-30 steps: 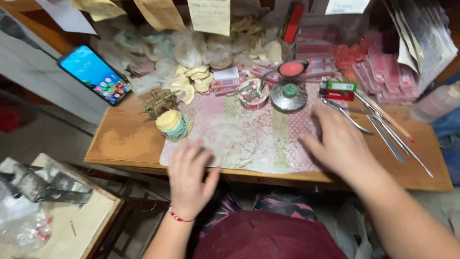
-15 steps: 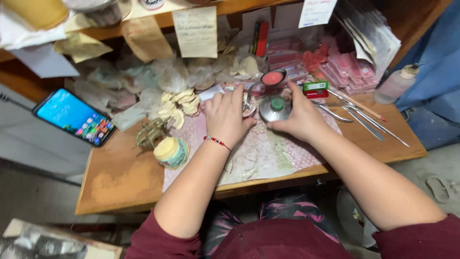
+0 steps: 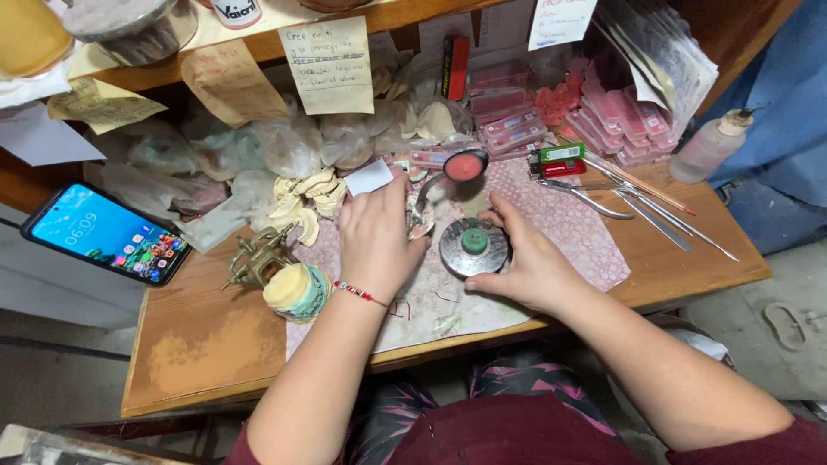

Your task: Applying and shaping material on a dental model using tools at a laboratory bench.

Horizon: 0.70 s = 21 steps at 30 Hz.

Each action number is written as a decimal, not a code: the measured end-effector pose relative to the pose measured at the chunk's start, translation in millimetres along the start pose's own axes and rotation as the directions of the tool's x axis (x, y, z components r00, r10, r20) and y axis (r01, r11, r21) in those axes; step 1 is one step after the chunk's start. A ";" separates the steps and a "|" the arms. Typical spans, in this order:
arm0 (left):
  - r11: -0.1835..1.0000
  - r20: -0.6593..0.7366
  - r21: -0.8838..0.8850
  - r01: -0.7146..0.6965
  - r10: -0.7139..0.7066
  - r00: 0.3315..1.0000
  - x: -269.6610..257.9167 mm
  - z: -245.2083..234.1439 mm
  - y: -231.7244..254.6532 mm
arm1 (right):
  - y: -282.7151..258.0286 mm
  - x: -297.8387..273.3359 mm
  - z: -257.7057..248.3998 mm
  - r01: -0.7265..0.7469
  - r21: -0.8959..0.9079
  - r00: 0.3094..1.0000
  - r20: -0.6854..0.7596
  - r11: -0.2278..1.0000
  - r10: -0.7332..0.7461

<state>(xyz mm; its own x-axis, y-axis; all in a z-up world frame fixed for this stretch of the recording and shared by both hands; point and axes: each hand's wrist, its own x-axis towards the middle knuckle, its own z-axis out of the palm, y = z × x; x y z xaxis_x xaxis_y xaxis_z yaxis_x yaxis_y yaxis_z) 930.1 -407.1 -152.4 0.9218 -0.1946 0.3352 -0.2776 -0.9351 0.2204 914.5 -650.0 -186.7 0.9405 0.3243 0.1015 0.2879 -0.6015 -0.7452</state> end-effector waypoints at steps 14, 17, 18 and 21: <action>0.935 -0.214 -0.350 -0.055 -0.022 0.977 -16.5 -17.6 -32.6 | 3.8 -6.3 9.2 0.165 0.198 0.984 -0.093 0.966 -0.149; 0.934 -0.221 -0.315 -0.170 0.101 0.970 -17.8 0.6 -38.8 | 17.1 -6.6 12.1 0.151 0.219 0.985 -0.118 0.964 -0.128; 0.937 -0.223 -0.312 -0.156 0.087 0.971 -18.5 2.9 -37.8 | 16.1 -8.0 12.0 0.155 0.221 0.985 -0.105 0.963 -0.135; 0.953 -0.246 -0.250 -0.173 0.110 0.963 -22.3 4.3 -33.3 | 14.9 -8.4 13.2 0.166 0.203 0.983 -0.114 0.965 -0.145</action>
<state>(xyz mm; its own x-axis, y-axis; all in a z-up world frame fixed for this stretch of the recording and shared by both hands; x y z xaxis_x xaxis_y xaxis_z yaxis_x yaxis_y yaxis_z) 920.0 -372.9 -171.1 0.7904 -0.2173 0.5727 -0.4916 -0.7829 0.3813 908.5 -652.0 -207.4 0.9031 0.3229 0.2829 0.3973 -0.3789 -0.8358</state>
